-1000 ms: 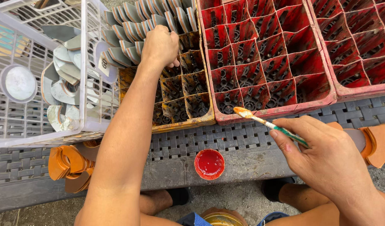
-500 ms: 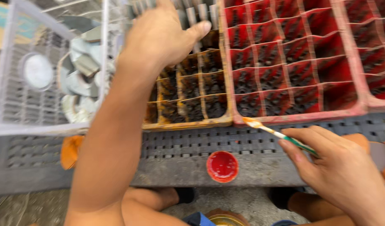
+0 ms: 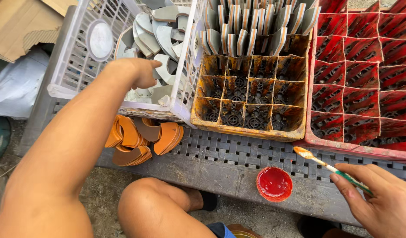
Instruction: The person paints the edges of curved ceramic tiles with red paint using a brush. They repeatedly pick tiles from a white basket, apply paint to the edges, and place them into a yellow crate.
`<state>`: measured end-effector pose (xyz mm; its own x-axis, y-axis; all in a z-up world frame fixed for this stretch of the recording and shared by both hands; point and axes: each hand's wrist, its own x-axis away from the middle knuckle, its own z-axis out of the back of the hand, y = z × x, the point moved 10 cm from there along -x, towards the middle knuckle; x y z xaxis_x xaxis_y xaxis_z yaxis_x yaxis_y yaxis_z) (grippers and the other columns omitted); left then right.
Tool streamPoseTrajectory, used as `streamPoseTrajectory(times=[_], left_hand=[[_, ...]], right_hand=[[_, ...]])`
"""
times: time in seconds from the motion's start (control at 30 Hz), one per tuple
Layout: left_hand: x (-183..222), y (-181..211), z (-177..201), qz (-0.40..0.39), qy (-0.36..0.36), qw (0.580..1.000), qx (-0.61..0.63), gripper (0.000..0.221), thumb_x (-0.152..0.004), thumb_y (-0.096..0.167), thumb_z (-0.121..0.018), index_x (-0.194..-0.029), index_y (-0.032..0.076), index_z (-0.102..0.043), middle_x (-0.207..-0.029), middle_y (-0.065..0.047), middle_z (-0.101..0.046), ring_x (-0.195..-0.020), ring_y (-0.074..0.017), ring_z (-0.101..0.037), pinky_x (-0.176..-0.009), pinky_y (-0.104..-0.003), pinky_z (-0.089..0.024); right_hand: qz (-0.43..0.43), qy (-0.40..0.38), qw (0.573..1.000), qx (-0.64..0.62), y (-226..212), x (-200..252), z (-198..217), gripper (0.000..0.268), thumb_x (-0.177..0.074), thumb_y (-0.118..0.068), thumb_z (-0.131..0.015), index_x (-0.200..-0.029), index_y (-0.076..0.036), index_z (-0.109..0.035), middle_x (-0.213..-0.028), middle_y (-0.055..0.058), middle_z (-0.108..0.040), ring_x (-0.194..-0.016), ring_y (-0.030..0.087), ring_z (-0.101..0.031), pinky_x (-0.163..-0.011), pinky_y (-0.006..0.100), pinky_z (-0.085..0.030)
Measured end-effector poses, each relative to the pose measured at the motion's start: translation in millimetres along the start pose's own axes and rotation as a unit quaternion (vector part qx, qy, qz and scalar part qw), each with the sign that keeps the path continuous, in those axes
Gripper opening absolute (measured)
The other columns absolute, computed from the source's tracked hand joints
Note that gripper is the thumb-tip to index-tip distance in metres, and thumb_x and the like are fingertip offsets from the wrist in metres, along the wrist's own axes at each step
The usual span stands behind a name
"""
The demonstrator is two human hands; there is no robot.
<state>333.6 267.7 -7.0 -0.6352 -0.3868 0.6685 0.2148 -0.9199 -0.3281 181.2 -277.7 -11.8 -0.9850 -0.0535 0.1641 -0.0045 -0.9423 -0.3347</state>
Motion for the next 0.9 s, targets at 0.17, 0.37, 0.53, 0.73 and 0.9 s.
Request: streamPoseTrajectory(times=[0.17,0.37,0.53,0.73,0.9], left_hand=[[-46.8,34.1,-0.3,-0.147,0.080,0.980,-0.108,0.084,-0.085,0.007,-0.066,-0.159,0.032,-0.036,-0.137,-0.017,-0.064,-0.124,-0.0356,-0.062,-0.101,-0.045,-0.052],[-43.3,35.6,5.6,-0.116,0.106,0.977,-0.142,0.074,-0.085,0.009,-0.072,-0.148,0.041,-0.051,-0.127,-0.013,-0.071,-0.117,-0.0316,-0.069,-0.097,-0.044,-0.056],[59.2,-0.1,101.9,-0.115,0.467,0.867,-0.129,0.027,-0.103,0.022,-0.065,-0.129,0.029,-0.068,-0.084,-0.016,-0.074,-0.078,-0.0369,-0.073,-0.062,-0.049,-0.056],[240.1,-19.3,64.4,-0.301,0.542,0.784,0.024,0.051,-0.097,-0.005,-0.061,-0.143,0.018,-0.060,-0.102,-0.014,-0.068,-0.083,-0.0291,-0.067,-0.071,-0.041,-0.053],[273.6,97.3,-81.2,-0.425,0.307,0.851,0.016,0.045,-0.085,0.015,-0.063,-0.127,0.032,-0.065,-0.082,-0.006,-0.062,-0.073,-0.0263,-0.068,-0.059,-0.042,-0.056]], right_hand=[[0.009,-0.016,0.999,0.038,2.7,1.6,-8.6,0.029,-0.088,-0.038,-0.079,-0.112,-0.021,-0.079,-0.082,-0.002,-0.073,-0.061,0.013,-0.071,-0.057,0.029,-0.056],[-0.028,-0.085,0.992,0.084,14.2,2.9,-15.2,0.029,-0.090,-0.043,-0.077,-0.117,-0.031,-0.077,-0.081,-0.007,-0.072,-0.062,0.011,-0.066,-0.059,0.028,-0.056],[0.033,-0.006,0.999,0.032,6.4,7.5,1.6,0.030,-0.087,-0.042,-0.077,-0.112,-0.026,-0.078,-0.081,-0.004,-0.070,-0.059,0.013,-0.066,-0.053,0.028,-0.054],[0.079,-0.051,0.995,0.037,-11.8,16.9,-0.1,0.032,-0.085,-0.043,-0.075,-0.111,-0.026,-0.076,-0.085,-0.005,-0.071,-0.062,0.018,-0.070,-0.058,0.033,-0.055],[0.109,-0.179,0.976,0.059,-41.2,25.6,-28.9,0.027,-0.090,-0.039,-0.066,-0.111,-0.023,-0.069,-0.096,0.002,-0.069,-0.075,0.030,-0.073,-0.067,0.043,-0.059]])
